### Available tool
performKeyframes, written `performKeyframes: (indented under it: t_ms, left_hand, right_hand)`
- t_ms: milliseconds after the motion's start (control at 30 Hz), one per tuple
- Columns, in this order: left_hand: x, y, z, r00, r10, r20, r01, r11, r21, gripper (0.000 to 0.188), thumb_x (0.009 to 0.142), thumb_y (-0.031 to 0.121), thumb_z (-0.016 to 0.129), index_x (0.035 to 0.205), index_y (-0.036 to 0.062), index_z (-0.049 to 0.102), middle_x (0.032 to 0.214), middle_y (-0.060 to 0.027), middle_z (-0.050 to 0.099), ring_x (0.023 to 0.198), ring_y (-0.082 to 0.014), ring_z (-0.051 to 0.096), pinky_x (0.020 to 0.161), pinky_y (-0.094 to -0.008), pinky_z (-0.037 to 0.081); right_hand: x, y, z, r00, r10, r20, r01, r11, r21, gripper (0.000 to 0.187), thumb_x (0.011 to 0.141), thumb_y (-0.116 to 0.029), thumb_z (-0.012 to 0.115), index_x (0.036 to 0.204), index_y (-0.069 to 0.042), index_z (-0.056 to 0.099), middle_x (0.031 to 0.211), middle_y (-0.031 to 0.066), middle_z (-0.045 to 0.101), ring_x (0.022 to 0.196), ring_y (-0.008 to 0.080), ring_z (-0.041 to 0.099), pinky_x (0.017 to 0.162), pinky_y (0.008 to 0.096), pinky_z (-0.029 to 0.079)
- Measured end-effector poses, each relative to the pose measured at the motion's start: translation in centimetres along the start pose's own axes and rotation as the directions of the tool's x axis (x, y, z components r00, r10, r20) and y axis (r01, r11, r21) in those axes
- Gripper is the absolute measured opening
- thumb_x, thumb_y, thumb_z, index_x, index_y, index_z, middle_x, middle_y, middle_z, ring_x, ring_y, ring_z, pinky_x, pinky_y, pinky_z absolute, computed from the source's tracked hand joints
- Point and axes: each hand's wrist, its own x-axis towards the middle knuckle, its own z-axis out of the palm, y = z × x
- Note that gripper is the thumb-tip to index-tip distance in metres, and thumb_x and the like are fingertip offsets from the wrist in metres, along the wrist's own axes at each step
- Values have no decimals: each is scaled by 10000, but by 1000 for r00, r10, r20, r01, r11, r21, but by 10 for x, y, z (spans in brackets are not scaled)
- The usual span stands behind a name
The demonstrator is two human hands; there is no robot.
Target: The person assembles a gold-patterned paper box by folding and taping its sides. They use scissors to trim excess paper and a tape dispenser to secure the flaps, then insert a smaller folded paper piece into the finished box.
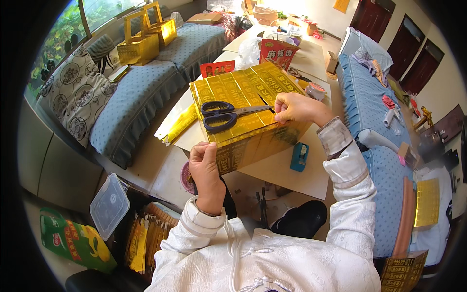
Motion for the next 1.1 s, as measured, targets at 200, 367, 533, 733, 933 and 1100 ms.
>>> performKeyframes:
  t_ms: [200,367,533,733,933,1100]
  left_hand:
    - [0,1,-1,1000,-18,-10,18,1000,12,164,957,18,735,862,85,620,1025,1,626,924,-86,573,901,-245,466]
    - [1,2,0,999,-37,-6,37,999,-4,164,951,16,738,862,88,620,996,6,626,904,-86,568,889,-247,463]
    - [0,3,0,999,-51,-6,51,999,-7,162,947,9,738,870,89,620,976,10,621,893,-89,566,888,-249,463]
    - [1,3,-2,998,-60,1,60,998,-19,166,942,2,740,880,94,616,965,15,616,886,-87,564,881,-250,463]
    - [1,3,-3,997,-70,8,71,997,-8,180,942,-1,736,869,103,609,953,22,614,870,-80,558,875,-250,461]
    - [1,3,-3,997,-73,16,73,997,-14,188,939,-4,738,863,106,606,941,25,612,867,-80,553,869,-248,456]
  right_hand:
    - [2,0,2,1000,3,-10,-3,1000,3,203,896,-147,761,948,-22,610,836,84,742,766,159,714,696,301,533]
    - [1,0,3,1000,9,-14,-9,1000,14,196,908,-141,758,952,-14,615,833,83,738,766,156,719,694,303,535]
    - [2,4,3,1000,3,-4,-3,999,36,193,920,-139,763,954,-14,620,837,80,740,766,150,718,694,301,536]
    - [4,3,3,1000,9,7,-10,1000,17,190,919,-138,766,956,-18,624,829,73,741,766,146,717,689,299,535]
    - [3,0,3,999,42,0,-42,999,-14,184,905,-133,769,939,-22,627,826,71,739,763,153,716,688,302,536]
    - [2,-4,3,999,49,0,-49,999,-13,184,892,-120,777,923,-20,626,821,73,733,763,157,717,686,307,540]
